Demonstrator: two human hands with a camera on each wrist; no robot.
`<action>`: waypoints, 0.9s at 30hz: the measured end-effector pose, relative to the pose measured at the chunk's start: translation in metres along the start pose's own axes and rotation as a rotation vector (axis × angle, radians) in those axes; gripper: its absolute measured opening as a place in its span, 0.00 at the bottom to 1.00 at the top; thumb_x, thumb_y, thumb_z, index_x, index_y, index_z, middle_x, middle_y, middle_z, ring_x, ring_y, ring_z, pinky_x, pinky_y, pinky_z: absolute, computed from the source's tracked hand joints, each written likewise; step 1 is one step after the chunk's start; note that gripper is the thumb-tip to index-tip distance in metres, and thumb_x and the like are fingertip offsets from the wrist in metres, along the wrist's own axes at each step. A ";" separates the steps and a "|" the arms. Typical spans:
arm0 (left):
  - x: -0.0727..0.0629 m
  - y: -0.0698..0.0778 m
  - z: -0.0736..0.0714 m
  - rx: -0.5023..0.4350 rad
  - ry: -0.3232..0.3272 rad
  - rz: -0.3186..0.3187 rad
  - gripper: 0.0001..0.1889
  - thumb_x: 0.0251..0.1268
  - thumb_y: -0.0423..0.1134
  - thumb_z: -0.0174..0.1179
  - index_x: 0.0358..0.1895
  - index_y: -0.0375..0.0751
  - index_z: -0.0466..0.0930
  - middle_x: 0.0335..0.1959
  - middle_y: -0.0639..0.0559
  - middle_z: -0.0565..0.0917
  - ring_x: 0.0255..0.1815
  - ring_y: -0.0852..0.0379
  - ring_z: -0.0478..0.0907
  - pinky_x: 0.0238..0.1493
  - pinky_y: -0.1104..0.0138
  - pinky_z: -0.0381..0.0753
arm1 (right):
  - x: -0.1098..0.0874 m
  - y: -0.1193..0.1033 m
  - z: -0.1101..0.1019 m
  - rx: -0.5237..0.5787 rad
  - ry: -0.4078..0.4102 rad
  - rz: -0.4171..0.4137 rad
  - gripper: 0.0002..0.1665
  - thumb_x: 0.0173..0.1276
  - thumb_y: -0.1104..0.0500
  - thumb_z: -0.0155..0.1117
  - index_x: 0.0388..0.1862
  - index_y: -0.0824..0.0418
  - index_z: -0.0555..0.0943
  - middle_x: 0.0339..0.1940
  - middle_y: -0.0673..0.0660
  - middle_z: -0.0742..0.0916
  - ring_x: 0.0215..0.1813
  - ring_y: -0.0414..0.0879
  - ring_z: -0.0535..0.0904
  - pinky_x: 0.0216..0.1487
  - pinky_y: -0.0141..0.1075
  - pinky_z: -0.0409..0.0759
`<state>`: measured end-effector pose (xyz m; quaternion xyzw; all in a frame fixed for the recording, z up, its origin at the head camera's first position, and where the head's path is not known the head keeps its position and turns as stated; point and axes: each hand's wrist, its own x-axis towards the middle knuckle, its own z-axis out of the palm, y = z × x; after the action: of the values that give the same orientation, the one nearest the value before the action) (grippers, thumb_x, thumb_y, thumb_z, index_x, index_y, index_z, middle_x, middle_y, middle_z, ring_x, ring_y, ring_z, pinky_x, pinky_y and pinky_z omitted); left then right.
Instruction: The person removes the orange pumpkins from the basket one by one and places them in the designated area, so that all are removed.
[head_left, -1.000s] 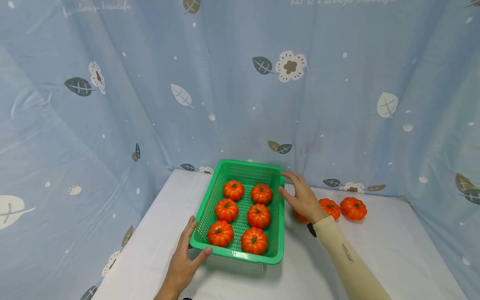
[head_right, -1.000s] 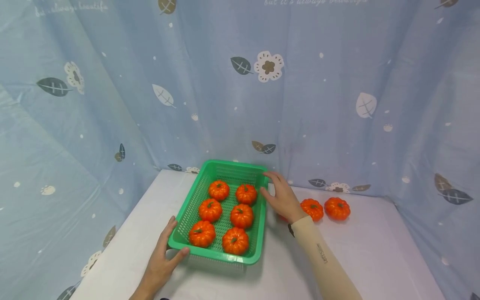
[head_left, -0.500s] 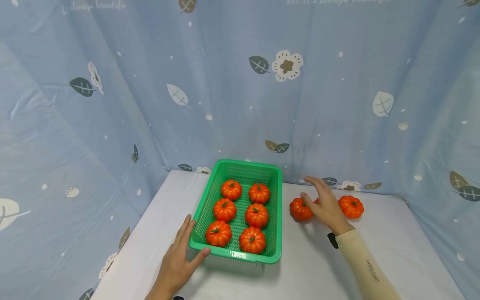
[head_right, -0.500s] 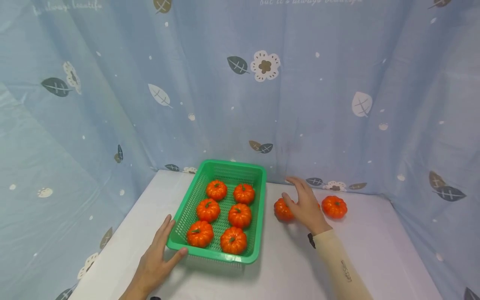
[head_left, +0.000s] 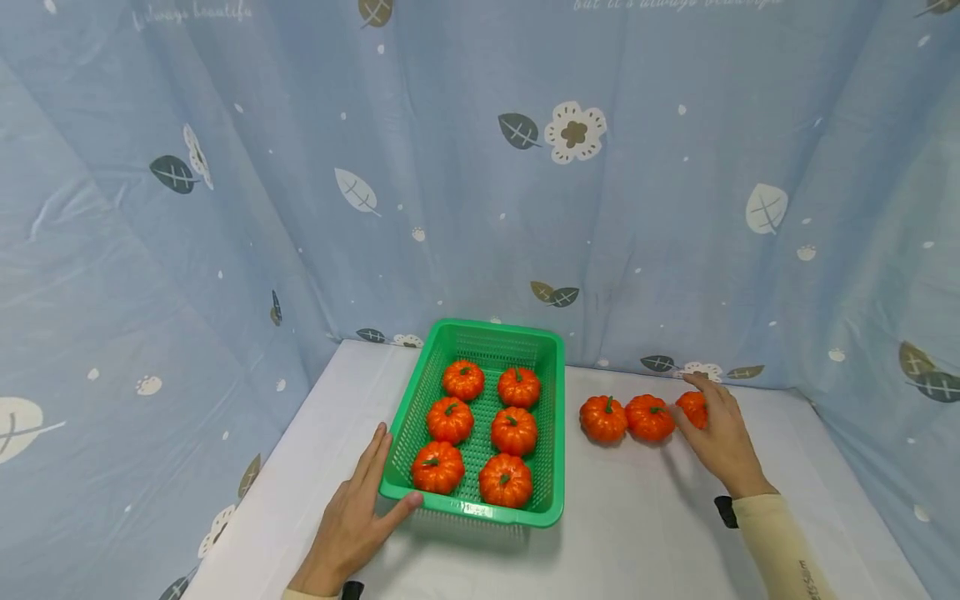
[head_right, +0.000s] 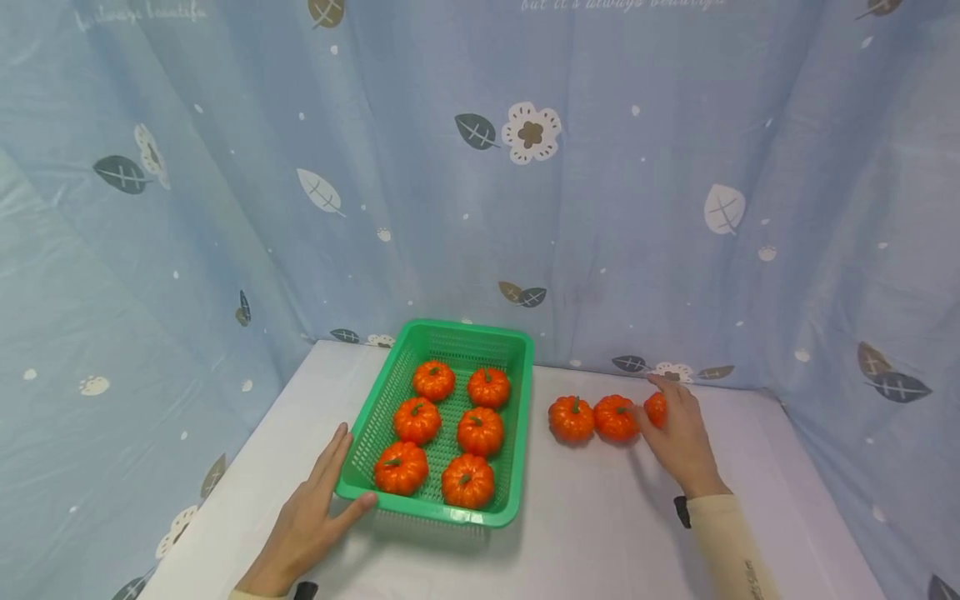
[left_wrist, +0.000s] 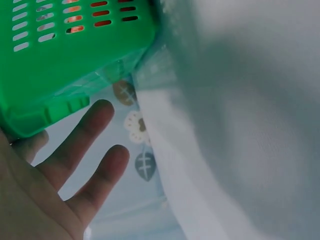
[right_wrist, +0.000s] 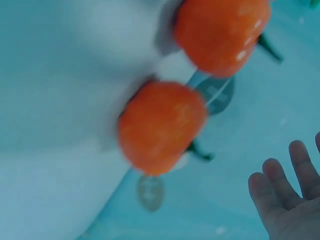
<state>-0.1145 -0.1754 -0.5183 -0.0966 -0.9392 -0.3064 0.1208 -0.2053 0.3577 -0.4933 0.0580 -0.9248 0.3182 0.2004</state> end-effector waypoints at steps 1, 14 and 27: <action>0.000 0.000 0.000 -0.003 -0.004 -0.003 0.49 0.65 0.59 0.66 0.83 0.53 0.48 0.83 0.63 0.46 0.73 0.45 0.67 0.55 0.41 0.76 | -0.002 0.004 -0.002 -0.008 0.000 0.026 0.36 0.72 0.57 0.67 0.75 0.63 0.66 0.71 0.73 0.69 0.70 0.75 0.61 0.63 0.75 0.60; 0.000 -0.001 0.004 -0.067 -0.031 -0.026 0.51 0.65 0.59 0.66 0.84 0.57 0.43 0.84 0.64 0.42 0.77 0.46 0.60 0.58 0.35 0.72 | -0.016 0.046 -0.005 -0.089 -0.111 0.303 0.53 0.73 0.47 0.66 0.78 0.75 0.49 0.71 0.84 0.60 0.69 0.79 0.56 0.63 0.74 0.60; 0.000 -0.003 0.007 -0.081 -0.009 -0.013 0.50 0.64 0.57 0.68 0.83 0.56 0.47 0.83 0.66 0.46 0.76 0.49 0.62 0.57 0.36 0.74 | -0.001 0.063 -0.003 -0.135 -0.233 0.386 0.59 0.69 0.44 0.68 0.78 0.77 0.47 0.70 0.86 0.56 0.68 0.81 0.55 0.62 0.75 0.60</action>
<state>-0.1170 -0.1734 -0.5258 -0.0970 -0.9272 -0.3446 0.1105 -0.2181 0.4096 -0.5272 -0.0972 -0.9549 0.2790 0.0310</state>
